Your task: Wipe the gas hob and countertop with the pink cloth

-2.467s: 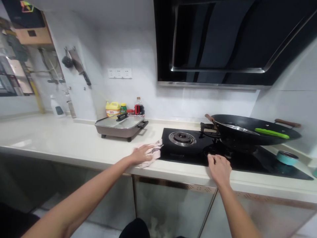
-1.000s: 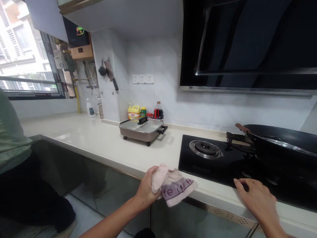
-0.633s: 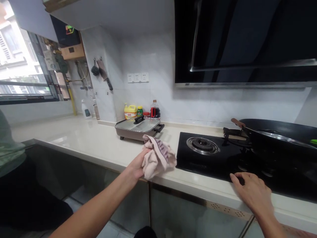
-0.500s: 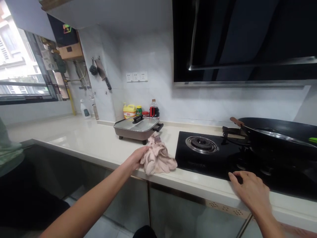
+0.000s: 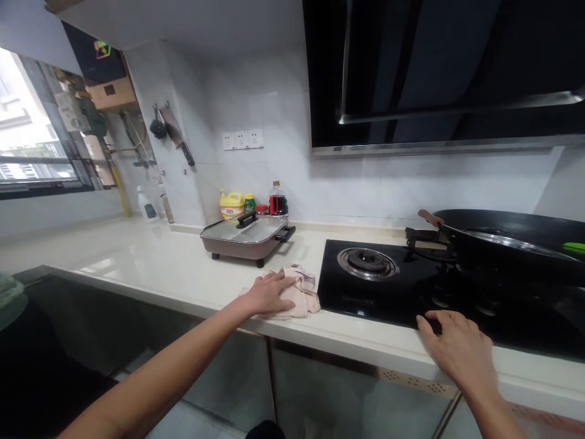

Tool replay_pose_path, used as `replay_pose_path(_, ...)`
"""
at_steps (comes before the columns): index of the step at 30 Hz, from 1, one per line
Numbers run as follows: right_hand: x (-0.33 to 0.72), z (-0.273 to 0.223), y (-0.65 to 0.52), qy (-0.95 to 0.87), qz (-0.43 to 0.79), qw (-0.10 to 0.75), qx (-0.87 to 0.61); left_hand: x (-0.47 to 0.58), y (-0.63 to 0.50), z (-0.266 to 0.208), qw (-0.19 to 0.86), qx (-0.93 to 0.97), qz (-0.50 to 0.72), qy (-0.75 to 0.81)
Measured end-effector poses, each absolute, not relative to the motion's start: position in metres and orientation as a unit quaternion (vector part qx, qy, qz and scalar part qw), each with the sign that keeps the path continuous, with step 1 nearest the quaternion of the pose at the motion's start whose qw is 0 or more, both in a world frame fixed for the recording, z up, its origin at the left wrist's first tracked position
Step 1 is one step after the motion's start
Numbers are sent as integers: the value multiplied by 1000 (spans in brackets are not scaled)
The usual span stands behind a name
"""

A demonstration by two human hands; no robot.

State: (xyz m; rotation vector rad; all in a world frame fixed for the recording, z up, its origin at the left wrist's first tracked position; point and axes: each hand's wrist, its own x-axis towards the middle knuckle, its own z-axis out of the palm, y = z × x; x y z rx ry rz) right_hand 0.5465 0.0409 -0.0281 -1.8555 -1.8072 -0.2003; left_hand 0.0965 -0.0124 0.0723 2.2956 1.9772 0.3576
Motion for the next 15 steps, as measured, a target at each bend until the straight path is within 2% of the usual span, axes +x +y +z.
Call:
replay_pose_path(3,545,-27,39,-667,-86,267,-690,105,13,67,33,761,72,644)
replay_pose_path(10,544,-22,36,-665,-80,255,-698,114,74,52,-10,732,96,675)
replay_pose_path(15,545,-20,39,-662,-65,256,-702,113,76,56,-12,722,102,684)
